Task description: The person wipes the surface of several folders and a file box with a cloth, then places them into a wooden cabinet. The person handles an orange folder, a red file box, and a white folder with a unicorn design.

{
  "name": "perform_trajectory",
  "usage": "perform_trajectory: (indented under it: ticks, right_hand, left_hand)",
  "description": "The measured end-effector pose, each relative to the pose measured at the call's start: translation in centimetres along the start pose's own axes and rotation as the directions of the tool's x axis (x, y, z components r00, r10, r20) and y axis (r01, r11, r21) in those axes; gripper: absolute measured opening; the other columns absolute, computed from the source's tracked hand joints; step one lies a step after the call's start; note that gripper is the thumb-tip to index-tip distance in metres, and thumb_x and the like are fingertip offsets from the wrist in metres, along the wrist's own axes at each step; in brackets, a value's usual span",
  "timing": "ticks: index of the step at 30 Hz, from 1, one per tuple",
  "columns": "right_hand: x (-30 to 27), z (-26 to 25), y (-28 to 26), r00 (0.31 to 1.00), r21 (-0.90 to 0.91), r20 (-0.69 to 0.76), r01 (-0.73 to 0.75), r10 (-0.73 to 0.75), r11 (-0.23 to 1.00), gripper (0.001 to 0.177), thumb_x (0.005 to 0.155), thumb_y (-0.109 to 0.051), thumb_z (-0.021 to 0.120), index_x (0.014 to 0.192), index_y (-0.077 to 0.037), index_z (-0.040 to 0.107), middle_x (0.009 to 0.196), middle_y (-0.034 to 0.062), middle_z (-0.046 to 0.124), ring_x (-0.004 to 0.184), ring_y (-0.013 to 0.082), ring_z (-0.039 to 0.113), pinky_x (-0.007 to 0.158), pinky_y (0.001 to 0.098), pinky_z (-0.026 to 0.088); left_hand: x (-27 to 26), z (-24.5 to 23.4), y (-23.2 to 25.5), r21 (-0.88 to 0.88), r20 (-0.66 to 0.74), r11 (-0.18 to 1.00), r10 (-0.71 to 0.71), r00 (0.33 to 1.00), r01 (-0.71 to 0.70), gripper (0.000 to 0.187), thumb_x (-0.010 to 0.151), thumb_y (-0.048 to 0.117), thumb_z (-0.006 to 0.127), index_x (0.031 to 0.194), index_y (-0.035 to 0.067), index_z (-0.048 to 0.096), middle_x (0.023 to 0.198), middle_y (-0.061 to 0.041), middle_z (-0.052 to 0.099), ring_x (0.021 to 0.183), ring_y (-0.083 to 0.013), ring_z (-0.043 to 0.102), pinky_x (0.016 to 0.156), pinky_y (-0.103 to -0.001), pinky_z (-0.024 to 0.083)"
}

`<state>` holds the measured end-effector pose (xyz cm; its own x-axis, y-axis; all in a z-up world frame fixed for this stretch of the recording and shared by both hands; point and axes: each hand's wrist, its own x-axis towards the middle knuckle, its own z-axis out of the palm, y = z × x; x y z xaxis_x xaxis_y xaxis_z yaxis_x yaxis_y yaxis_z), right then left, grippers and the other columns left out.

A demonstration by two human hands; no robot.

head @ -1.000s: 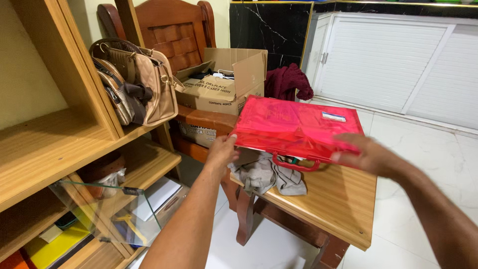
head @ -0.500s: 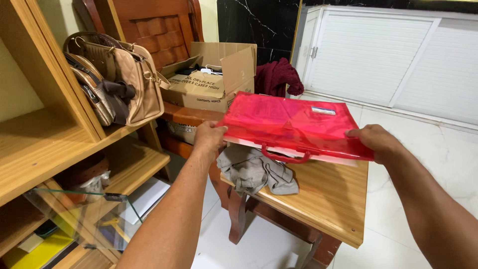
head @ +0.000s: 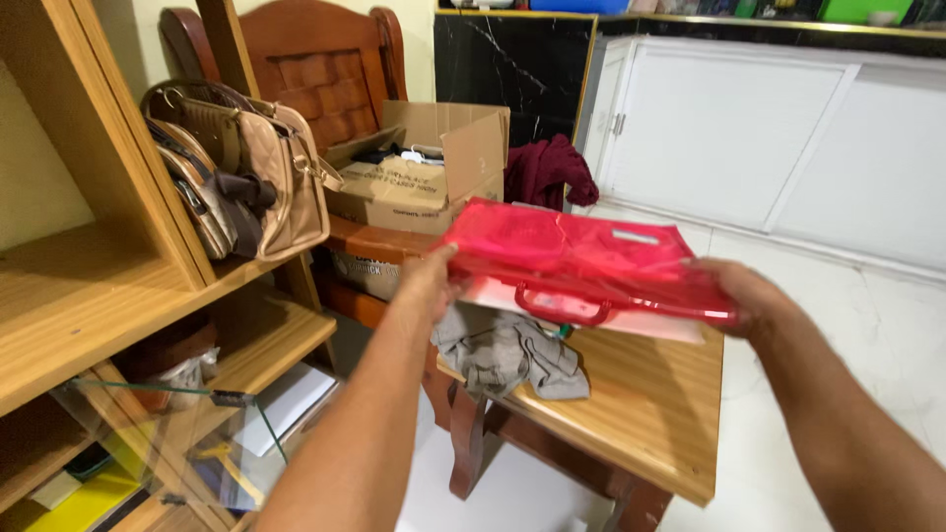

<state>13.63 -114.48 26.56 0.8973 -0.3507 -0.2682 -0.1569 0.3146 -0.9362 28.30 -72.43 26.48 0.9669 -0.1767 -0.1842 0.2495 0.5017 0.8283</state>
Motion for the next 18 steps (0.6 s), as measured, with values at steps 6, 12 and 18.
perform_trajectory:
  ticks: [6,12,18]
  right_hand:
    - [-2.4,2.9,-0.6,0.983,-0.077,0.097,0.160,-0.153,0.984,0.047,0.094,-0.009,0.055,0.140,-0.001,0.050,0.123,0.0198,0.067,0.100,0.0234,0.073,0.089,0.0385,0.062]
    - [-8.3,5.4,-2.3,0.935,-0.217,0.046,0.352,-0.351,0.911,0.064,0.095,-0.006,0.052,0.157,-0.013,0.039,0.124,0.0211,0.066,0.097,0.0254,0.072,0.080,0.0390,0.063]
    - [-12.6,8.7,-4.4,0.855,-0.167,0.127,0.518,-0.503,0.839,0.063,0.099,-0.005,0.056,0.160,-0.006,0.041,0.126,0.0160,0.065,0.101,0.0188,0.071,0.084,0.0346,0.063]
  left_hand:
    - [-0.9,1.0,0.0,0.066,0.052,0.998,0.012,0.999,-0.015,0.024,0.096,0.008,0.056,0.120,0.012,0.059,0.109,-0.011,0.068,0.090,-0.0285,0.072,0.072,-0.046,0.067]
    - [-1.9,-0.4,2.2,0.030,0.151,0.988,0.148,0.977,-0.154,0.030,0.088,-0.003,0.062,0.115,0.010,0.065,0.095,-0.008,0.068,0.077,-0.0265,0.065,0.065,-0.045,0.064]
    - [-5.5,-5.1,9.2,-0.009,0.283,0.975,0.216,0.934,-0.222,0.013,0.094,0.008,0.062,0.107,0.005,0.061,0.085,-0.007,0.065,0.071,-0.0207,0.065,0.066,-0.044,0.063]
